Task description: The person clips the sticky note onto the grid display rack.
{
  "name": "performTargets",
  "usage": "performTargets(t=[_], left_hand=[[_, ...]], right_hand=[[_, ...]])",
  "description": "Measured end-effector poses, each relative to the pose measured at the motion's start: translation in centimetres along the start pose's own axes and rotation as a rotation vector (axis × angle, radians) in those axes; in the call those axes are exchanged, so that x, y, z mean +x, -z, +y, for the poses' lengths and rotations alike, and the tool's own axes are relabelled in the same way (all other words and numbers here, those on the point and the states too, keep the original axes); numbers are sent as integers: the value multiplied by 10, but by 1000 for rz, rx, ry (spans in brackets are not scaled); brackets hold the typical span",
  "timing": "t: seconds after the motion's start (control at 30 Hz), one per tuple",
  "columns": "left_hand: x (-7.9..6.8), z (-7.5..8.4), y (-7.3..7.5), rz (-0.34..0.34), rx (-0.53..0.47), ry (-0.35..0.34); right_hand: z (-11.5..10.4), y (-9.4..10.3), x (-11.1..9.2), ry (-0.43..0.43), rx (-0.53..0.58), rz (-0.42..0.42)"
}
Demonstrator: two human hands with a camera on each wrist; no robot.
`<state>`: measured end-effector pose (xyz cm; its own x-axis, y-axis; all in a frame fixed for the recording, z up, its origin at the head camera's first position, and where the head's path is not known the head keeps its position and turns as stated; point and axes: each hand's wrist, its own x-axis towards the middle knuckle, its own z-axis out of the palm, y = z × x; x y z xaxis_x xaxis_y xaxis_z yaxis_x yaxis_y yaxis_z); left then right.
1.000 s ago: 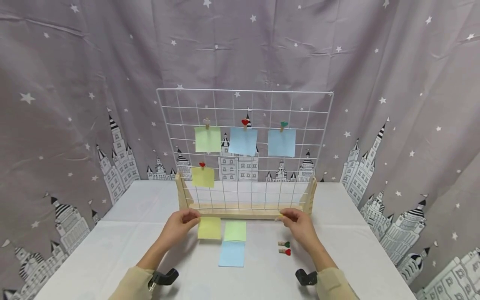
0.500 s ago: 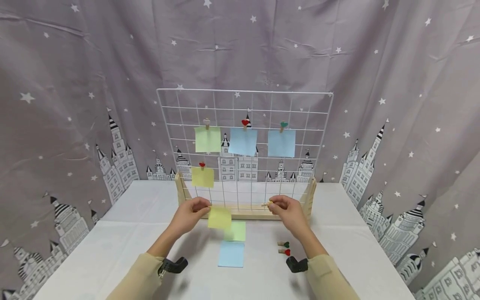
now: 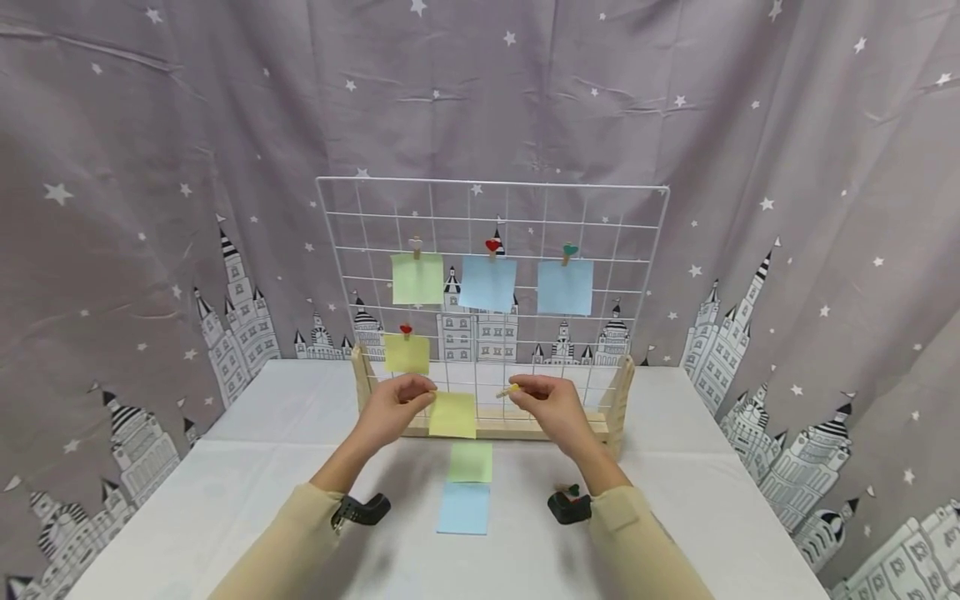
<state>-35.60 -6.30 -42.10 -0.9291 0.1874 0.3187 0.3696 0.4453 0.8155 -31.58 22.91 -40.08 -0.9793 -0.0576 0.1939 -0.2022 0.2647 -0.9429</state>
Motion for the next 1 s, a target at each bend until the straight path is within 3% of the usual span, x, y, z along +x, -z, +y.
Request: performTargets(t=[0.23,0.63,1.0], left_hand=[[5,8,0,15,-21,-10],[17,23,-1,106,-36,-36],[28,35,2,102,-29,-44]], right_hand=[[-14,-9,7,29,7,24],[-32,-21,19,59,53,38],[-38,-26,29,77,106,108]])
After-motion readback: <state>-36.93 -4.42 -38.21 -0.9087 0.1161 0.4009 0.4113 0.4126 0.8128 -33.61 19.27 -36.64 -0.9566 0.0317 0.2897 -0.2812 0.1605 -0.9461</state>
